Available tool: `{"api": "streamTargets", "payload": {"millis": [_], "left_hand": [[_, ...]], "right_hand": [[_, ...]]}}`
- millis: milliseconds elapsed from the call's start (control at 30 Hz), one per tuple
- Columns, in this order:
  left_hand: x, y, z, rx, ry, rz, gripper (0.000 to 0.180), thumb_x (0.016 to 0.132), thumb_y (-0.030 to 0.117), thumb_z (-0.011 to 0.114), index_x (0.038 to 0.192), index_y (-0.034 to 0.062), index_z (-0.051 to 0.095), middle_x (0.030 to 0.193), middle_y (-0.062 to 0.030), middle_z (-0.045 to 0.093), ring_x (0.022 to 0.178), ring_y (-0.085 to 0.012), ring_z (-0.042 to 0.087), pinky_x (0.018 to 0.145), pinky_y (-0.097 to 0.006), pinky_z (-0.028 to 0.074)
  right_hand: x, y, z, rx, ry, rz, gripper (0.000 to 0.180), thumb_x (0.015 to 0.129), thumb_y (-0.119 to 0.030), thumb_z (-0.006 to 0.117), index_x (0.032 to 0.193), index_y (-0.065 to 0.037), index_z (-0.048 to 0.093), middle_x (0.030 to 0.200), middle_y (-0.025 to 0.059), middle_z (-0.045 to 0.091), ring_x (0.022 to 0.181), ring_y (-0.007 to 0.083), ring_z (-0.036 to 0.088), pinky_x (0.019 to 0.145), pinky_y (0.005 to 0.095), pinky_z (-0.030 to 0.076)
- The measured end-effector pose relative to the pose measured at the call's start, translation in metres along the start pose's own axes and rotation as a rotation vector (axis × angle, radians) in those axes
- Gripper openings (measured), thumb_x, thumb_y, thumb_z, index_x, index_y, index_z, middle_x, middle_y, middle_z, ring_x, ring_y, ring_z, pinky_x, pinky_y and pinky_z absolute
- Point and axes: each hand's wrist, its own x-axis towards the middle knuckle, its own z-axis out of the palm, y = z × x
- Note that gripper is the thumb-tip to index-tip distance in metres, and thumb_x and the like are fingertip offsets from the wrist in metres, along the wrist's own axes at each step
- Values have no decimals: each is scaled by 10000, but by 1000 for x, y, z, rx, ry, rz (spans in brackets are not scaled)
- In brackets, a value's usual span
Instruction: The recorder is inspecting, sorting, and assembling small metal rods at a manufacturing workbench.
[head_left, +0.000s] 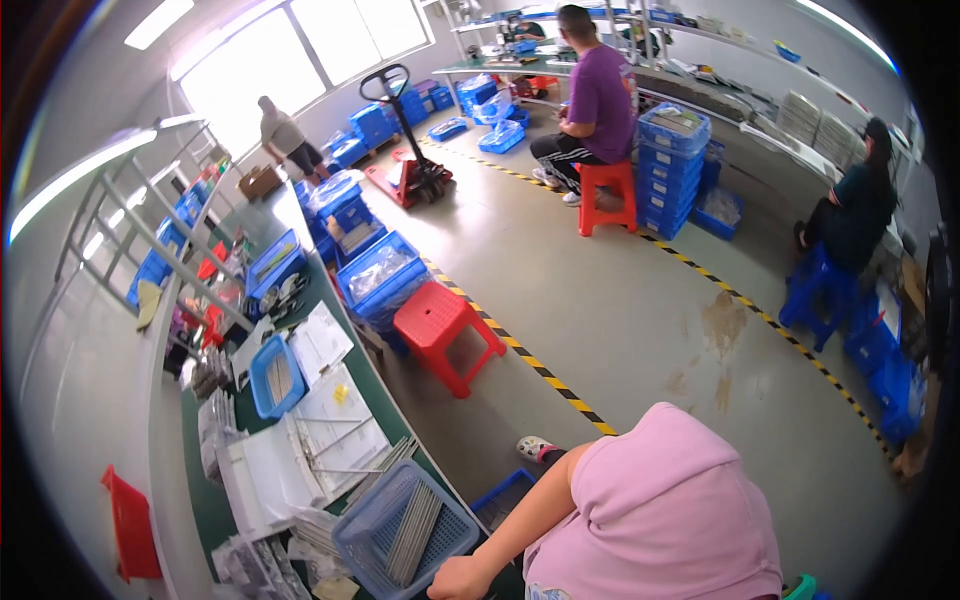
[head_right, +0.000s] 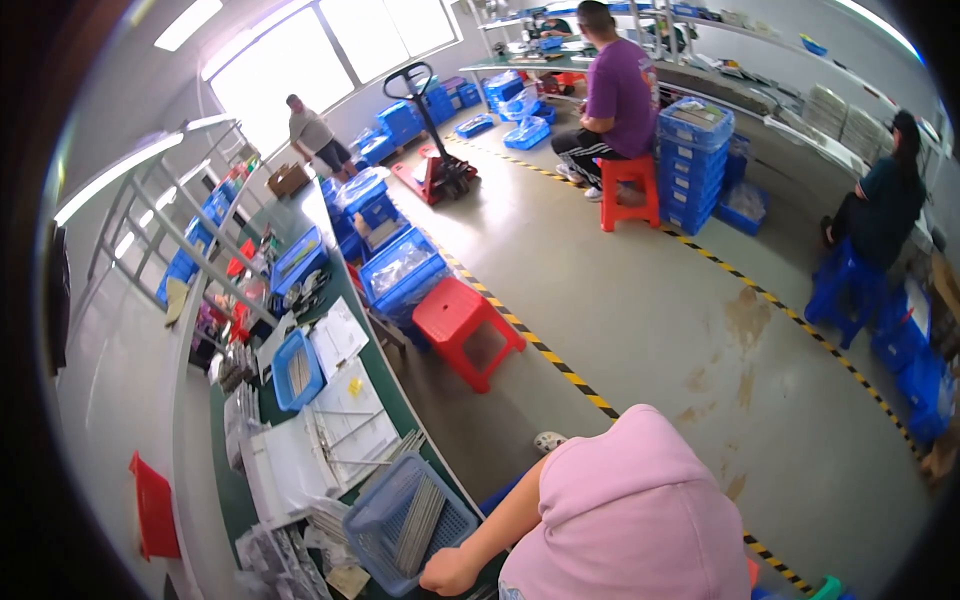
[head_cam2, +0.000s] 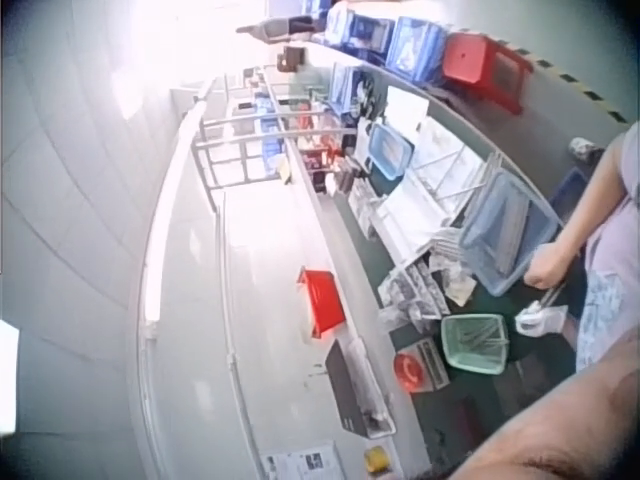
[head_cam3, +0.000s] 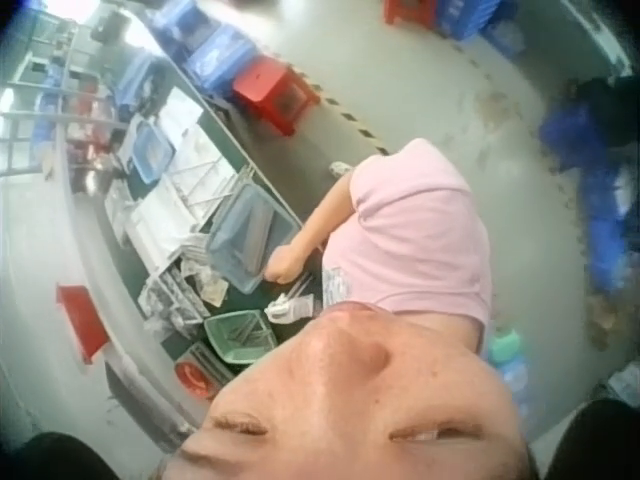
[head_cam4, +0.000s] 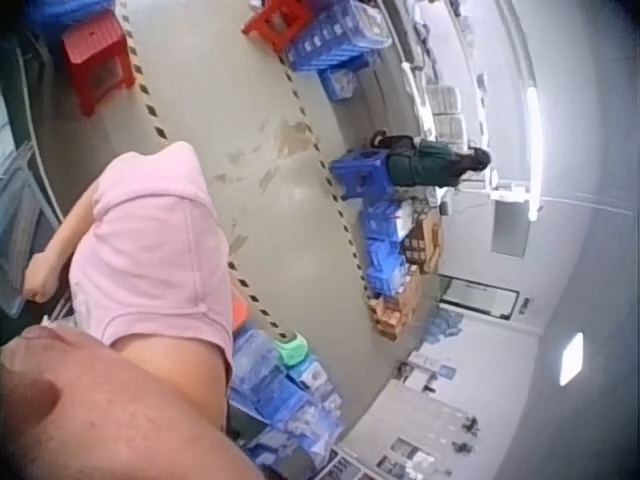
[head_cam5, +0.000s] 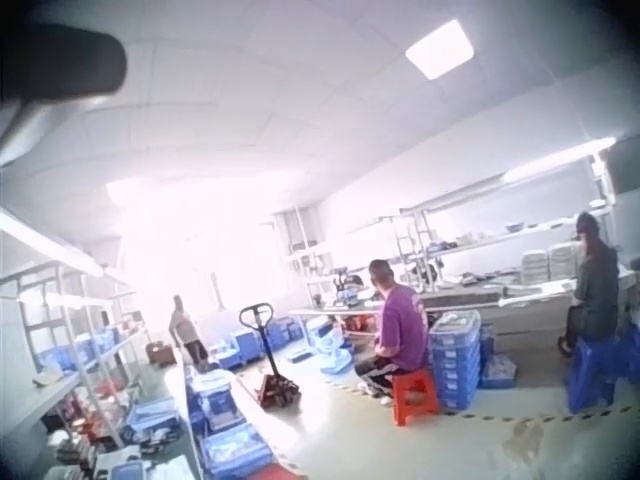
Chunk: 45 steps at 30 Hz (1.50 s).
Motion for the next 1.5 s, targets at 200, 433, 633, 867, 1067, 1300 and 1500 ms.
{"api": "streamTargets", "payload": {"millis": [200,433,633,867,1067,1300,1500], "left_hand": [[17,31,0,-767,-130,-774,263,899,200,433,1023,-26,485,712,-5,415,549,-79,363,475,-214,365],[13,29,0,-608,-210,-595,253,845,133,570,642,51,442,524,1,394,455,-82,357,426,-259,311],[0,28,-14,-589,-247,-478,211,802,118,582,660,37,448,543,-59,412,460,-161,385,443,-299,332],[-5,25,-15,-599,-273,-475,183,760,95,575,662,29,436,565,-122,444,483,-276,442,452,-354,355],[-6,27,-12,-590,-285,-447,166,755,104,566,672,31,442,575,-151,454,505,-330,466,454,-377,368],[-2,29,-14,-681,-310,-454,99,721,52,555,694,31,462,586,-143,460,524,-331,470,472,-373,380],[-3,27,-12,-662,-321,-469,93,708,40,553,704,30,461,604,-146,467,544,-338,472,483,-374,385]], "right_hand": [[-13,12,-37,-37,205,-191,73,673,-158,592,704,-117,644,750,94,525,756,287,527,620,388,421],[15,-29,-78,216,107,-341,138,728,36,597,858,-8,612,752,108,587,684,231,572,597,299,456],[26,-53,-61,130,-33,-497,104,758,21,568,858,-1,581,737,107,589,621,241,576,546,292,454],[26,-53,-52,67,-77,-516,92,758,6,574,848,-8,580,714,99,580,602,238,571,531,292,452],[26,-55,-54,-2,-77,-558,84,739,-12,600,823,-18,592,696,84,587,593,224,574,514,291,451],[25,-52,-53,-121,-21,-703,128,656,-40,624,781,-58,600,698,52,594,579,211,568,507,297,443],[30,-50,-53,-120,-32,-703,129,643,-49,624,769,-65,598,707,47,602,588,216,573,526,302,447]]}}
